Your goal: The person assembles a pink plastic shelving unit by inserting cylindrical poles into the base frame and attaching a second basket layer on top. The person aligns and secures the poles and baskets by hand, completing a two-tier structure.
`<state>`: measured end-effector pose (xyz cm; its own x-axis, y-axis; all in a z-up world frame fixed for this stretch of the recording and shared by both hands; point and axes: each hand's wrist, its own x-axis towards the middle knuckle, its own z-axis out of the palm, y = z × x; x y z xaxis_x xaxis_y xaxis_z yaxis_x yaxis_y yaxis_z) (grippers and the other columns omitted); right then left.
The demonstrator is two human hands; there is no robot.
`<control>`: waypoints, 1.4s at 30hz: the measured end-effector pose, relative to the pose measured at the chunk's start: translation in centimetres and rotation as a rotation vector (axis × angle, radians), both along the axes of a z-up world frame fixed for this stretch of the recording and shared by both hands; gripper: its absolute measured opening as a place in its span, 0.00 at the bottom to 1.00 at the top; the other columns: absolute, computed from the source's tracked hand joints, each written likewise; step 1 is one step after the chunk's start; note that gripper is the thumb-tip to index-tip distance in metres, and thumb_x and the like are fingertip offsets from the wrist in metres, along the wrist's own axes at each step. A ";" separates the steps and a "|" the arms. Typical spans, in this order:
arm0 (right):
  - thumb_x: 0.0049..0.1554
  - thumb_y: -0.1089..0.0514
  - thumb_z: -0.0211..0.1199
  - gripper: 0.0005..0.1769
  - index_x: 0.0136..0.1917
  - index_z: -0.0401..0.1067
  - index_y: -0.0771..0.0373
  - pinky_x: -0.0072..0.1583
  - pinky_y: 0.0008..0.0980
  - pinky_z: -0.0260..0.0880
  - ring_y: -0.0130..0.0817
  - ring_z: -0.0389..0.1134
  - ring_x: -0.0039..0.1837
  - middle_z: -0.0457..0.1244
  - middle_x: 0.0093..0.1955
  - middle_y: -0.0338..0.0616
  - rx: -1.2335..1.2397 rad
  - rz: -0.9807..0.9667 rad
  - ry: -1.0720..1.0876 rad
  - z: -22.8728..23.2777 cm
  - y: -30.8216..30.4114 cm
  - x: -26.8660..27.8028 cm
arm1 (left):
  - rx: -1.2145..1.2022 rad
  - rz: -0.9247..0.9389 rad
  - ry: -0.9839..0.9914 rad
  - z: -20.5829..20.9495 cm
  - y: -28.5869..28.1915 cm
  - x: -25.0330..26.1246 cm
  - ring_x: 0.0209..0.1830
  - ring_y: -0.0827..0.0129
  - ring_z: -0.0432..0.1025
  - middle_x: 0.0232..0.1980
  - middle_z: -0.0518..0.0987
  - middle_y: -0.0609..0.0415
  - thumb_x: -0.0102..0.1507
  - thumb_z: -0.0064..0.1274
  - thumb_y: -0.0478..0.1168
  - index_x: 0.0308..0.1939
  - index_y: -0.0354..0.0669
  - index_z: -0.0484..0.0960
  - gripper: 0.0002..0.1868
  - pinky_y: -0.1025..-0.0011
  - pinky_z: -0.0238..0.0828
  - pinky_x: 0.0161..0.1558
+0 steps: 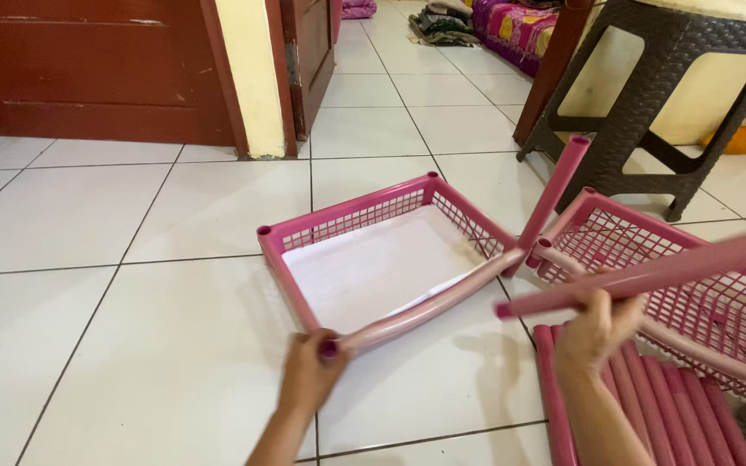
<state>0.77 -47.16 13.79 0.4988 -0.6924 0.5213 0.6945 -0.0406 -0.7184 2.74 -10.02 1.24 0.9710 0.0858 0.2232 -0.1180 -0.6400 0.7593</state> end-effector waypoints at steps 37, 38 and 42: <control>0.54 0.68 0.69 0.15 0.32 0.65 0.64 0.35 0.31 0.59 0.28 0.60 0.31 0.61 0.29 0.40 -0.287 0.962 0.431 4.5 17.4 2.7 | 0.190 -0.285 -0.007 3.9 -5.5 -1.3 0.81 0.50 0.50 0.61 0.69 0.52 0.45 0.79 0.52 0.41 0.48 0.82 0.28 0.38 0.57 0.64; 0.54 0.68 0.69 0.16 0.31 0.64 0.64 0.33 0.31 0.56 0.28 0.58 0.29 0.59 0.27 0.40 -0.263 0.998 0.435 4.2 17.2 2.9 | 0.204 -0.310 0.019 3.9 -5.4 -1.1 0.80 0.51 0.52 0.60 0.69 0.52 0.43 0.79 0.52 0.38 0.47 0.80 0.28 0.42 0.62 0.63; 0.54 0.72 0.67 0.18 0.30 0.61 0.62 0.34 0.29 0.52 0.25 0.54 0.29 0.56 0.27 0.37 -0.173 1.160 0.415 3.2 16.4 3.9 | 0.238 -0.283 -0.026 3.9 -5.9 -0.3 0.72 0.49 0.57 0.55 0.70 0.53 0.38 0.80 0.45 0.31 0.46 0.82 0.25 0.50 0.66 0.62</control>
<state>4.70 -30.76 17.01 0.9186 0.3291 0.2188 0.1056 0.3290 -0.9384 2.40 -15.93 5.18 0.9425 -0.2427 0.2296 -0.3330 -0.7376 0.5874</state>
